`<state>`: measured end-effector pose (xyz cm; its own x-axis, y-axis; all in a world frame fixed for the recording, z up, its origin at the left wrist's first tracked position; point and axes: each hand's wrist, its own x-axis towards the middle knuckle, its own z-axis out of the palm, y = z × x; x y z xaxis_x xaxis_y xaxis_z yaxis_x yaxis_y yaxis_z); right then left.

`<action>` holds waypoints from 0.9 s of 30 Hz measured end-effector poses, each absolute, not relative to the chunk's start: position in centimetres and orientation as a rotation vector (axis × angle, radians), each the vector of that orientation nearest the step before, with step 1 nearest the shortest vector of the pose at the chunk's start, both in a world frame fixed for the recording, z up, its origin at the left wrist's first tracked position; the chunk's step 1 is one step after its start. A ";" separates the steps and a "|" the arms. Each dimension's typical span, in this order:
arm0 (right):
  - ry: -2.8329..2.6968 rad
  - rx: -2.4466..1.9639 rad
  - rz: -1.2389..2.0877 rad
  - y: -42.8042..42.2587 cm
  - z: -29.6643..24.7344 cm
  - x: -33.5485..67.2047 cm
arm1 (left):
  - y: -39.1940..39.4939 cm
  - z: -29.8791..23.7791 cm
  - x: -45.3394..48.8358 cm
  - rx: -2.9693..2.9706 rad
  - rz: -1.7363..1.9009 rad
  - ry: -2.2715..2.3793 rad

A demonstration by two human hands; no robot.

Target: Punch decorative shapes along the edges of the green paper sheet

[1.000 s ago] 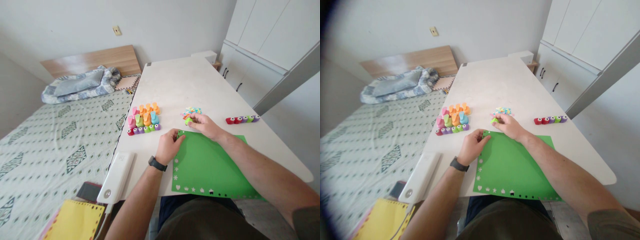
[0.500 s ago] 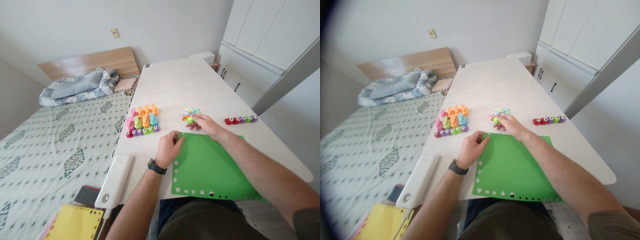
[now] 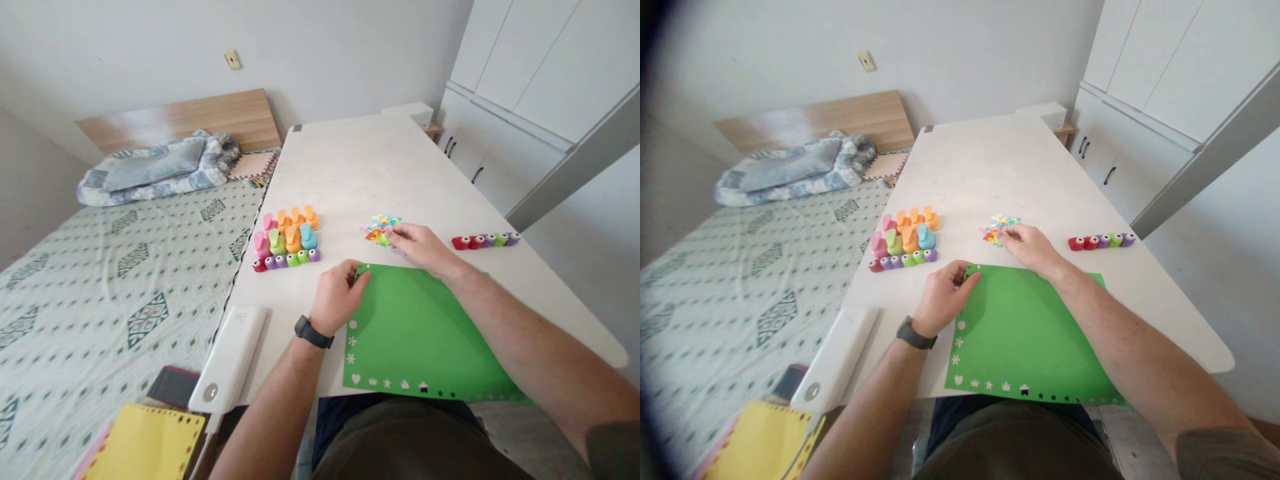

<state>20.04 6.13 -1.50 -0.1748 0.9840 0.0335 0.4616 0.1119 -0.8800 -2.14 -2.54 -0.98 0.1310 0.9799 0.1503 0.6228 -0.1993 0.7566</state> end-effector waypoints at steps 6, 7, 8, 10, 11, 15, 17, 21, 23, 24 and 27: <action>-1.706 -1.450 0.977 6.1 -1.3 20.0 | -2.5 -1.1 -2.2 1.889 0.891 1.528; -1.694 -1.452 0.979 6.1 -1.3 20.1 | -2.5 -1.1 -2.2 1.887 0.890 1.529; -1.683 -1.452 0.978 6.1 -1.3 20.1 | -2.5 -1.2 -2.2 1.885 0.890 1.531; -1.666 -1.450 0.974 6.1 -1.3 20.1 | -2.5 -1.1 -2.2 1.883 0.889 1.535; -1.660 -1.448 0.973 6.2 -1.4 20.1 | -2.5 -1.1 -2.2 1.884 0.888 1.535; -1.652 -1.407 0.990 6.2 -1.5 20.0 | -2.6 -1.0 -2.3 1.878 0.886 1.525; -1.655 -1.391 0.999 6.2 -1.4 19.9 | -2.6 -1.0 -2.3 1.870 0.884 1.530; -1.665 -1.367 1.042 6.0 -1.3 19.9 | -2.6 -0.9 -2.3 1.846 0.890 1.537; -1.648 -1.323 1.090 5.9 -1.4 19.7 | -2.7 -0.8 -2.3 1.837 0.898 1.540; -1.627 -1.296 1.118 5.9 -1.5 19.6 | -2.7 -0.8 -2.3 1.837 0.899 1.541; -1.602 -1.238 1.167 6.0 -2.0 18.9 | -2.7 -0.9 -2.3 1.851 0.890 1.543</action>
<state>18.94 5.99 -1.97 -0.2183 0.9748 0.0464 0.2550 0.1029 -0.9614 -2.31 -2.66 -0.85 0.1151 0.9842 0.1345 0.6089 -0.1769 0.7733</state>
